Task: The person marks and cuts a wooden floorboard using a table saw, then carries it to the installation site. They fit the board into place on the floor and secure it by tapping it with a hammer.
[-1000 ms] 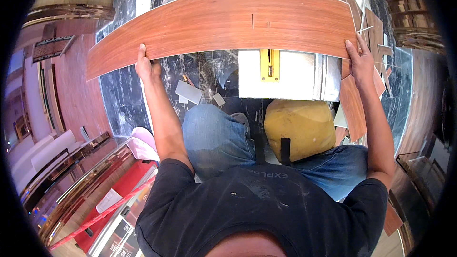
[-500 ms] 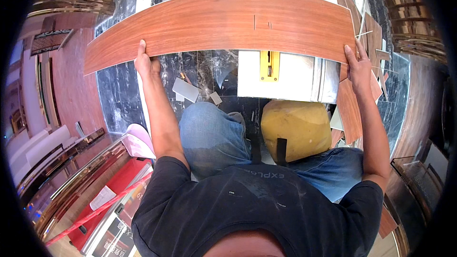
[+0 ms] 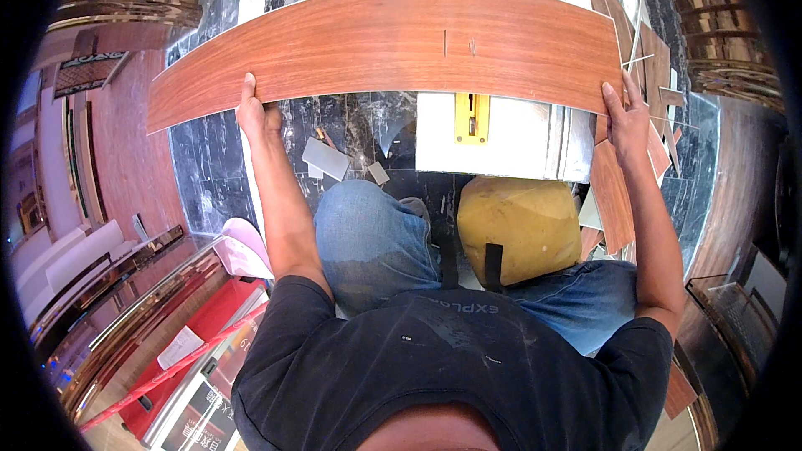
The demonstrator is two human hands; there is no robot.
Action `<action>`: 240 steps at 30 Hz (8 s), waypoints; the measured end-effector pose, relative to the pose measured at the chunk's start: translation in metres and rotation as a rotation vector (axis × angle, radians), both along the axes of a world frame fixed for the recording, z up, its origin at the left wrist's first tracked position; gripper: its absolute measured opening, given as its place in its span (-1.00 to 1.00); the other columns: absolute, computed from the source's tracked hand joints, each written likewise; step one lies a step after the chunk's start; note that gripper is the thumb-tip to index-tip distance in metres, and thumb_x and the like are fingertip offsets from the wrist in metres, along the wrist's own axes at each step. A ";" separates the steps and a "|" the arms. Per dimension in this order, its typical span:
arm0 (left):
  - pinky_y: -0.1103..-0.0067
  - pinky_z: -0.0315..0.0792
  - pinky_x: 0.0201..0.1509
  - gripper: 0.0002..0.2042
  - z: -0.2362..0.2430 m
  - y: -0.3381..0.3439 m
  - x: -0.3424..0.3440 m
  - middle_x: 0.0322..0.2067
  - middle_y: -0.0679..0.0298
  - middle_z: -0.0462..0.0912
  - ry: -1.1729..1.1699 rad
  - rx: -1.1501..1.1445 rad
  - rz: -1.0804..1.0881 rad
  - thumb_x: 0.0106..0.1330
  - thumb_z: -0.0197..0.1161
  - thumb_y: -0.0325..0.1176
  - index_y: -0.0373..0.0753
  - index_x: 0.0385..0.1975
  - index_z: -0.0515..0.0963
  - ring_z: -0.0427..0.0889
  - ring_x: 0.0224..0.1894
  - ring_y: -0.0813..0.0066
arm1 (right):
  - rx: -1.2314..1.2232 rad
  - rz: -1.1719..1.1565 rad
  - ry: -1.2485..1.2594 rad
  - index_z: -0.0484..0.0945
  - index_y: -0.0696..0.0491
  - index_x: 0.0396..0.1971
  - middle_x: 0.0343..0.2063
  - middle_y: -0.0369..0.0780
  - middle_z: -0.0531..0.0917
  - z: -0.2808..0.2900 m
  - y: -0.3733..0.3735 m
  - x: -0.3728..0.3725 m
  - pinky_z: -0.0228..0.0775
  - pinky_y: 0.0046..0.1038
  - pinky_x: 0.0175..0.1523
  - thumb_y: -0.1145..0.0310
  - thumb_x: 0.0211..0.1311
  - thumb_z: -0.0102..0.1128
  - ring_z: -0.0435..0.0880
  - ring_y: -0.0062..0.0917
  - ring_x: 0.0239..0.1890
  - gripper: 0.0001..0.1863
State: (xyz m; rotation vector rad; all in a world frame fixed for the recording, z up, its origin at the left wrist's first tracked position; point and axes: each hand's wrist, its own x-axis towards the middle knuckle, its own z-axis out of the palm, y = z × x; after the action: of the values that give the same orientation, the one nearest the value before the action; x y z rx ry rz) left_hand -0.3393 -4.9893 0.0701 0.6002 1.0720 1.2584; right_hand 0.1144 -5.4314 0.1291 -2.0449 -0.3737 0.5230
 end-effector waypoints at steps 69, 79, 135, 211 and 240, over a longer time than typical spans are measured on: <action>0.27 0.69 0.13 -0.61 -0.001 0.001 0.002 0.09 0.02 0.64 0.012 0.020 0.014 0.43 0.31 -0.52 -0.49 0.20 0.45 0.71 0.05 0.17 | 0.009 -0.022 -0.005 0.35 0.19 0.45 -0.41 -0.36 0.65 0.007 0.003 -0.006 0.10 -0.66 -0.56 0.17 0.46 0.37 0.36 -0.84 -0.58 -0.29; 0.28 0.70 0.12 -0.60 0.000 0.000 0.003 0.07 0.04 0.65 0.042 0.013 0.010 0.43 0.33 -0.51 -0.48 0.20 0.45 0.72 0.04 0.18 | 0.079 0.020 -0.118 0.32 0.22 0.46 -0.42 -0.37 0.65 -0.022 -0.009 0.009 0.12 -0.65 -0.57 0.17 0.46 0.35 0.37 -0.84 -0.61 -0.27; 0.41 0.54 0.19 -0.57 0.217 -0.277 0.252 0.01 0.08 0.71 -0.073 0.067 -1.080 0.36 0.38 -0.44 -0.43 0.19 0.51 0.66 0.08 0.44 | -0.259 0.136 -0.161 0.62 0.19 -0.28 -0.39 -0.35 0.63 0.238 -0.169 -0.055 0.41 -0.53 -0.15 -0.11 0.31 0.45 0.53 -0.67 -0.30 -0.44; 0.28 0.49 0.19 -0.63 0.089 -0.238 0.123 -0.01 -0.20 0.66 0.577 0.032 -1.519 0.54 0.21 -0.30 -0.48 0.15 0.44 0.67 0.13 -0.03 | 0.108 0.054 0.214 0.25 0.44 0.39 0.23 0.00 0.56 0.032 -0.012 -0.166 0.33 -0.39 0.37 0.37 0.44 0.33 0.54 -0.42 0.23 -0.30; 0.23 0.45 0.27 -0.58 0.097 -0.233 0.130 0.09 -0.22 0.59 0.624 -0.028 -1.579 0.54 0.19 -0.29 -0.47 0.23 0.39 0.59 0.22 -0.14 | 0.027 0.074 0.176 0.22 0.50 0.38 0.24 0.08 0.56 0.021 -0.020 -0.167 0.33 -0.37 0.38 0.29 0.44 0.36 0.54 -0.35 0.26 -0.23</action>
State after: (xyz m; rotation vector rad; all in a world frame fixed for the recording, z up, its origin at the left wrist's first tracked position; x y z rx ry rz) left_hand -0.2096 -5.2222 0.1674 1.4495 0.6945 -0.3578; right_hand -0.0522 -5.4518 0.1500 -1.9473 -0.3496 0.7339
